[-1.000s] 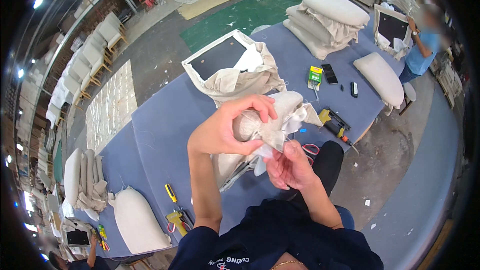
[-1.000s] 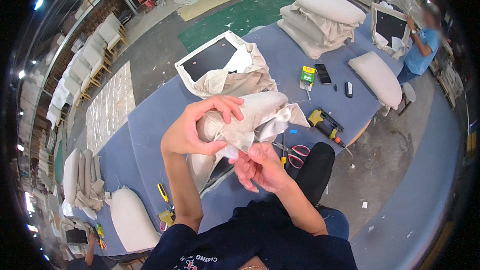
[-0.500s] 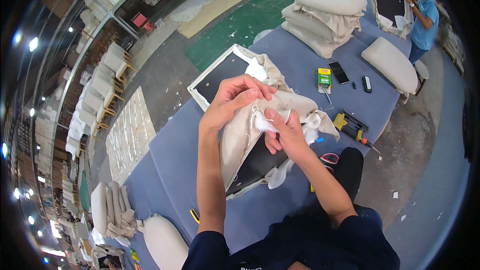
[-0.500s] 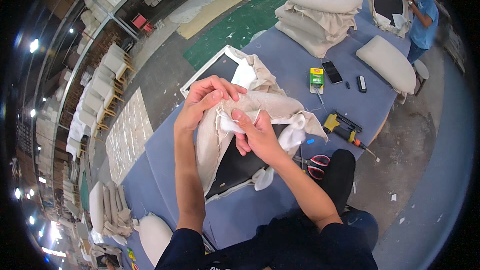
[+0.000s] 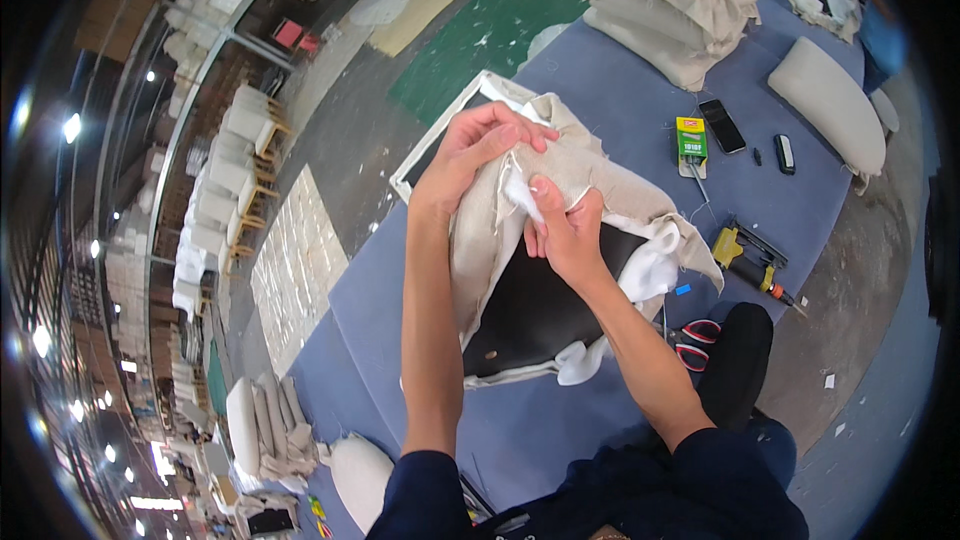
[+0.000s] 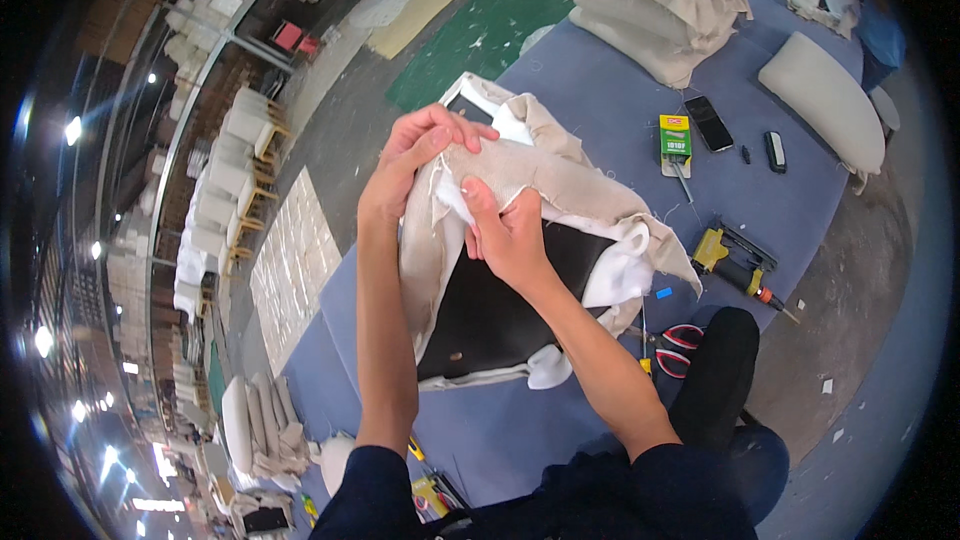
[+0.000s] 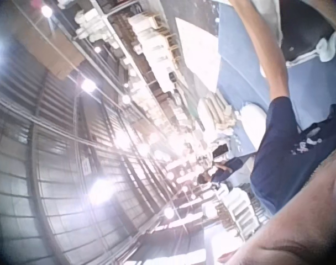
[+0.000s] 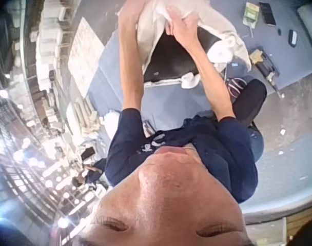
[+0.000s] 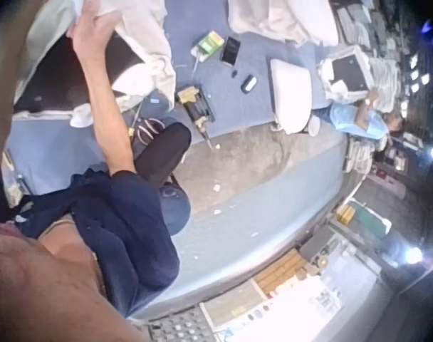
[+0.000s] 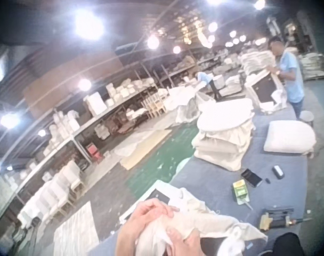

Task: The person inserts white stuffing into a fabric cushion cover, then uses a staple gun to secure the fabric to a cushion base. They trim excess fabric with scissors and a utility knife, and use a screwdriver to adjust the cushion. The person repeats these steps on multiple cushions.

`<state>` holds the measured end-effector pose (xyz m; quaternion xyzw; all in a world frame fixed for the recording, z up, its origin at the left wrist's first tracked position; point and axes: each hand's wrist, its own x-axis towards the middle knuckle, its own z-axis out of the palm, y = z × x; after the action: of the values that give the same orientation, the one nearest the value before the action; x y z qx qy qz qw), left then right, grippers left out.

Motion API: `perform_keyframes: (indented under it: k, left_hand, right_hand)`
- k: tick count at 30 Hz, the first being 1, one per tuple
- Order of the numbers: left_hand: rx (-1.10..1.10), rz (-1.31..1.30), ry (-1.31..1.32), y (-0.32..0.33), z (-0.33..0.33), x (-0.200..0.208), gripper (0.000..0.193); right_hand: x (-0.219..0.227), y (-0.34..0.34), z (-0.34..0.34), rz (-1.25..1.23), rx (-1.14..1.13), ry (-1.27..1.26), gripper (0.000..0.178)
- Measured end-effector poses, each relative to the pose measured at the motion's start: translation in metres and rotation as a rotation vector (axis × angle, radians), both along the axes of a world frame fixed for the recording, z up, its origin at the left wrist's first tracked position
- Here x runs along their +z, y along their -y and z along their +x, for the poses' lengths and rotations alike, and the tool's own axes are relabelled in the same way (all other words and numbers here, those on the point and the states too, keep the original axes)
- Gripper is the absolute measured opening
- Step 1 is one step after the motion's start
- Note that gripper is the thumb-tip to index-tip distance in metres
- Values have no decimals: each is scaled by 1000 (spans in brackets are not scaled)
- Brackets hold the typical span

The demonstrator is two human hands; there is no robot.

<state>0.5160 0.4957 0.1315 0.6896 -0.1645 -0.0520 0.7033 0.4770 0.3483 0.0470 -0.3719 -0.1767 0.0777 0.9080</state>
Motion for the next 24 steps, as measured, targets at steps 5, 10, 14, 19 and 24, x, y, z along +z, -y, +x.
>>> perform_keyframes:
  k: [5,10,14,19,24]
  left_hand:
    - [7,1,35,6,-22,6,25]
    - [84,242,199,34,-94,26,41]
    - [342,527,242,86,-185,44,58]
    - [791,600,243,137,-282,28,55]
    - [920,648,375,168,-339,14,58]
  right_hand:
    - [2,4,-14,45,40,0,32]
    - [7,41,-70,25,156,-11,36]
    - [7,73,-131,19,163,15,36]
    - [-20,97,-193,-26,263,65,43]
    - [-34,123,-237,-89,141,107,54]
